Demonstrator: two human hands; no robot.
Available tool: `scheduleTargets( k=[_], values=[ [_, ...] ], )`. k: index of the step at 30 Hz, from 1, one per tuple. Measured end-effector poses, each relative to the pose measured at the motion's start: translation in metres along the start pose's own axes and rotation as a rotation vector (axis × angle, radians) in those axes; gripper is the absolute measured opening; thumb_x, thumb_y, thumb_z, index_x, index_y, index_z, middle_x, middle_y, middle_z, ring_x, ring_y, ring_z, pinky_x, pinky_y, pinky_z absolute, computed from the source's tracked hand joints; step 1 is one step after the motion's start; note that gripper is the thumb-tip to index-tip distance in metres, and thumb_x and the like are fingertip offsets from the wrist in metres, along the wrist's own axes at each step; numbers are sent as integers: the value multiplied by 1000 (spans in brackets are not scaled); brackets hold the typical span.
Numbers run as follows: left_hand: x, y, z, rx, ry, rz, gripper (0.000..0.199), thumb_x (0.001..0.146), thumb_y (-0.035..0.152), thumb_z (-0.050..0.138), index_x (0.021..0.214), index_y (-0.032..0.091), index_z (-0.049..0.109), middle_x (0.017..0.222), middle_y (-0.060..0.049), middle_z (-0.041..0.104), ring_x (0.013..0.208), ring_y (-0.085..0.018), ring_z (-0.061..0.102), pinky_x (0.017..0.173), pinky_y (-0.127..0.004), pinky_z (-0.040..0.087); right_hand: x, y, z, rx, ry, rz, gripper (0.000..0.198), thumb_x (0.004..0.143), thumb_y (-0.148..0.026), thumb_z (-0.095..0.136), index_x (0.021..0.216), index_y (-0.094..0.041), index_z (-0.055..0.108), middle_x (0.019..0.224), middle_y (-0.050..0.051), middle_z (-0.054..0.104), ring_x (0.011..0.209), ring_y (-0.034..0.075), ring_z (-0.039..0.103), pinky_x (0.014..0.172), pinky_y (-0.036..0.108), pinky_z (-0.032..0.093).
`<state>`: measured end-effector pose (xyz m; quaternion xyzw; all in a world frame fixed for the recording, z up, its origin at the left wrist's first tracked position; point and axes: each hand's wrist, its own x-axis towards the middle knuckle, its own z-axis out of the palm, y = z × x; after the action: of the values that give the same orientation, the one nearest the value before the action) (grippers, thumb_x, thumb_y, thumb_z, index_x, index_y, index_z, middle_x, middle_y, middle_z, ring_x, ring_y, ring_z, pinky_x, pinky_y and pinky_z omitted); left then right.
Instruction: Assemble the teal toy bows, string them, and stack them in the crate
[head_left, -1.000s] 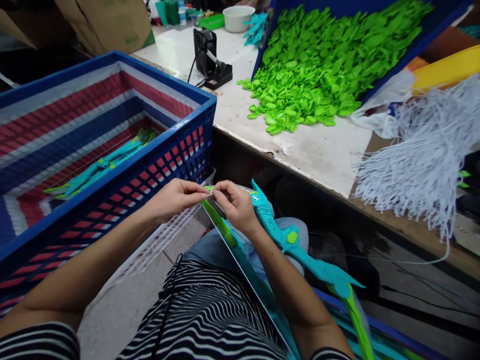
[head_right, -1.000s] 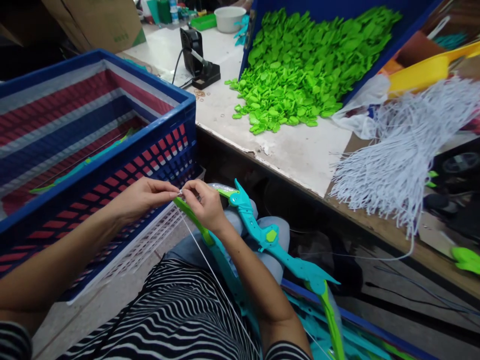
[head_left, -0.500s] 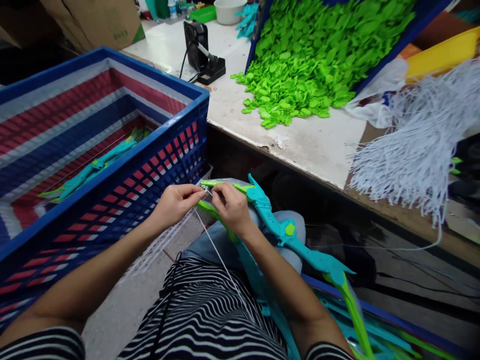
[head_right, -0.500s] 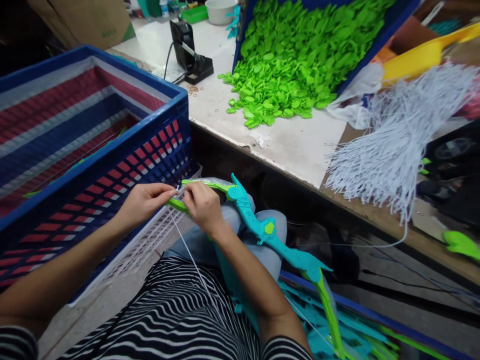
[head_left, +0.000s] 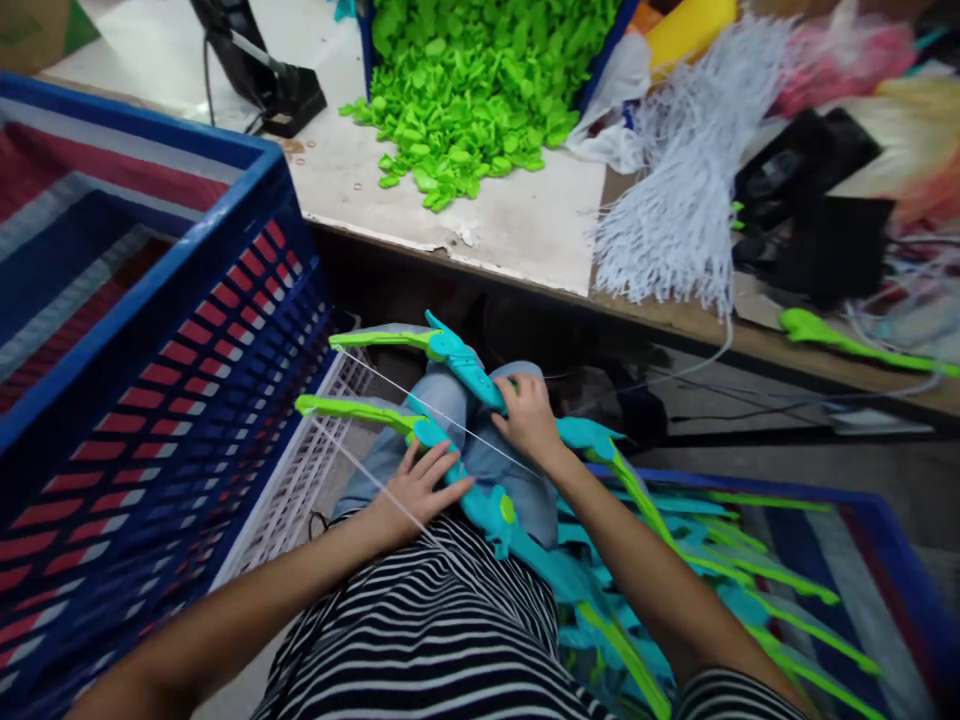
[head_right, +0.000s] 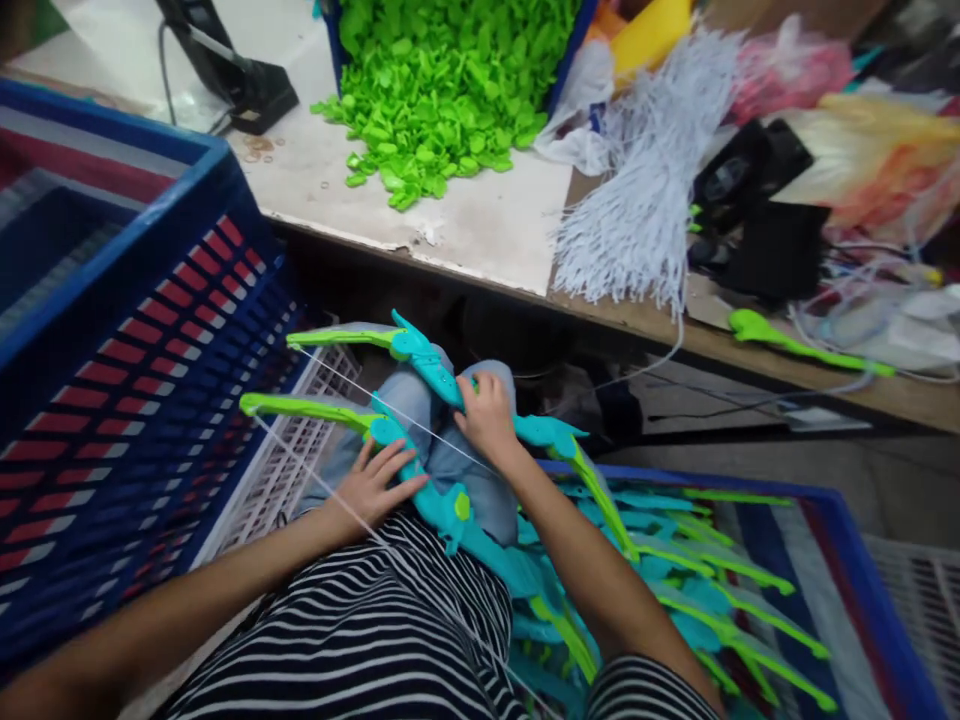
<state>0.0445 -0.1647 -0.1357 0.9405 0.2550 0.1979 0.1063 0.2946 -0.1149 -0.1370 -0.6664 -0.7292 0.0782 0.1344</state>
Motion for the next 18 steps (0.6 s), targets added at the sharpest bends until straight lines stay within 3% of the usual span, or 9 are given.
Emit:
scheduleTargets(
  k=[4,8,10,12,15,18],
  values=[
    [52,-2,10,107,-117,103,25,88,14,46,104,20,65,97,-11,65,100,-24,60,95,-44,42,18,14,-27,363,-202,58,42,70,-15,63,111,-14,57,103,10,63,95,24,58,85,38,47],
    [79,-8,-19,157,-369,91,33,85,28,51,114,17,58,92,-12,61,85,-26,58,75,-39,47,22,36,-50,820,-740,36,37,68,-39,71,95,-15,61,83,1,65,77,16,59,71,27,49],
    [90,-12,-33,198,-433,13,45,81,33,54,123,16,52,99,-13,58,89,-28,56,74,-40,46,22,39,-50,949,-997,89,47,62,-49,75,90,-14,63,79,0,66,72,14,59,66,25,49],
    [102,-17,-42,236,-481,-49,54,79,34,54,130,16,47,104,-14,56,93,-29,55,77,-40,44,26,40,-42,983,-1141,154,54,54,-52,79,89,-13,65,76,1,67,68,13,60,62,23,49],
    [120,-25,-43,276,-558,-106,64,77,36,56,135,13,41,110,-16,55,99,-31,53,78,-40,43,35,42,-33,971,-1138,219,60,49,-49,83,94,-12,67,77,3,69,63,13,61,55,20,49],
    [135,-35,-40,328,-587,-142,61,77,44,57,124,6,50,109,-20,56,104,-35,51,85,-45,41,39,52,-35,914,-854,361,48,63,-48,77,94,-13,66,69,2,68,55,12,60,47,19,48]
  ],
)
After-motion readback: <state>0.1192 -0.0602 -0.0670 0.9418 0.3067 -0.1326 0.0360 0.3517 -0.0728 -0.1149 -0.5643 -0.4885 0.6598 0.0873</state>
